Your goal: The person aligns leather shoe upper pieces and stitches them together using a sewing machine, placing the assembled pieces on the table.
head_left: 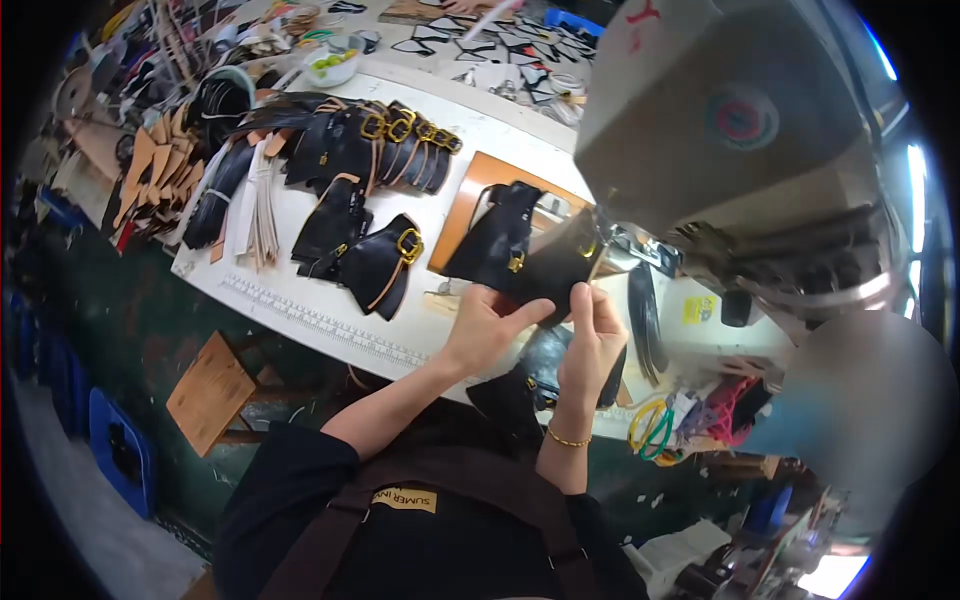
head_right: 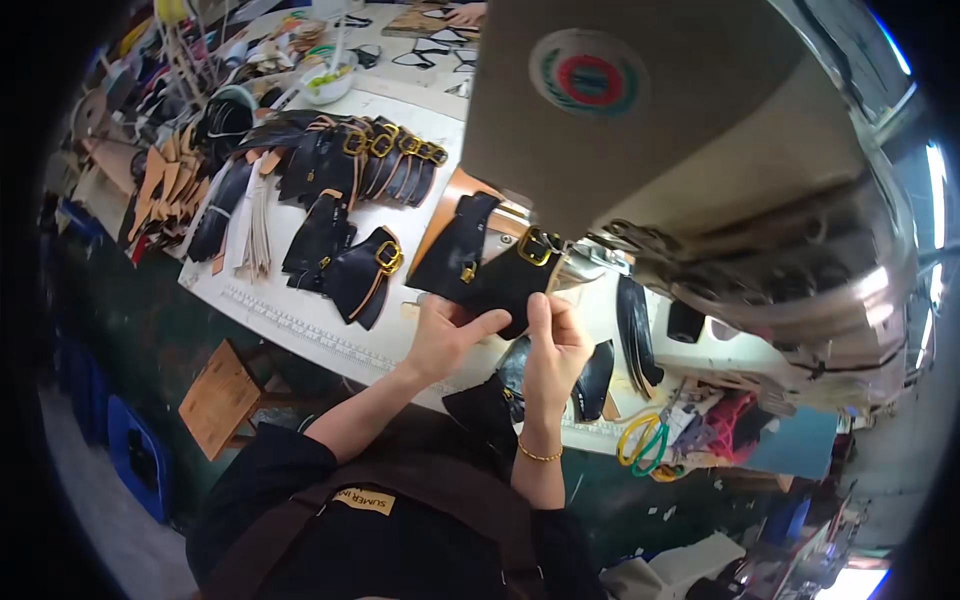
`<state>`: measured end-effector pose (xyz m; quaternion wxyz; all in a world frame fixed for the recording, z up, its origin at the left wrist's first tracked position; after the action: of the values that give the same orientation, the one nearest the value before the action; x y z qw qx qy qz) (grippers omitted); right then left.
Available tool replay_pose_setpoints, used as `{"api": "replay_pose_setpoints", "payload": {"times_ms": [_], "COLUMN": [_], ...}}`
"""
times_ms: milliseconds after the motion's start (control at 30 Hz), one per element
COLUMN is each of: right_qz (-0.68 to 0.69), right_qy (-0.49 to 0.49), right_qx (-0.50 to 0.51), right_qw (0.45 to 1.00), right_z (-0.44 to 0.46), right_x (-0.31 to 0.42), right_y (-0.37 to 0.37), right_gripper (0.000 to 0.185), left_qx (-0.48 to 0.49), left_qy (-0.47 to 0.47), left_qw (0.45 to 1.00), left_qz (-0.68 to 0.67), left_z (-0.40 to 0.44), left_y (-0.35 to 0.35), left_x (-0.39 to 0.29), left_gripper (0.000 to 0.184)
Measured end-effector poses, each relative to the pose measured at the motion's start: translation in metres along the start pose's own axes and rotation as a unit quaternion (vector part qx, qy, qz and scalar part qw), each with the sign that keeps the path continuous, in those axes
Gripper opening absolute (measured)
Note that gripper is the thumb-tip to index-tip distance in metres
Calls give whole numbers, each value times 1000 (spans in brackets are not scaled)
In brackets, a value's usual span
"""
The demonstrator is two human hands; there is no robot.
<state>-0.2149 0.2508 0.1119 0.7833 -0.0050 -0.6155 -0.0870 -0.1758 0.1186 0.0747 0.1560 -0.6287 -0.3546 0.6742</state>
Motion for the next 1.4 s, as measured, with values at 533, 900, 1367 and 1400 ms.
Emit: {"api": "replay_pose_setpoints", "payload": {"times_ms": [533, 900, 1367, 1400], "right_qz": [81, -55, -2, -8], "right_qy": [-101, -32, -52, -44], "right_qx": [87, 63, 77, 81], "right_qw": [988, 996, 996, 996], "right_z": [-15, -22, -2, -1], "right_x": [-2, 10, -2, -2], "right_y": [-6, 0, 15, 14], "right_gripper": [14, 12, 13, 14], "left_qx": [28, -24, -47, -42], "left_qy": [18, -46, -40, -45], "left_qw": [985, 990, 997, 997], "left_qz": [-172, -130, 37, 37], "left_z": [-5, 12, 7, 8], "left_y": [9, -15, -21, -21], "left_x": [3, -8, -7, -8], "left_gripper": [23, 19, 10, 9]}}
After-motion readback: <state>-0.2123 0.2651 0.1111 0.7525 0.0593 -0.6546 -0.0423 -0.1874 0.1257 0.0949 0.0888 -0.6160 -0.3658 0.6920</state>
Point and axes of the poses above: each hand's wrist, its own z-axis towards the middle knuckle, its own y-axis out of the back of the hand, x = y × z, the point moved 7 cm from there along z, towards the middle knuckle, and after that the axes turned 15 degrees about -z, right-handed, at the moved point
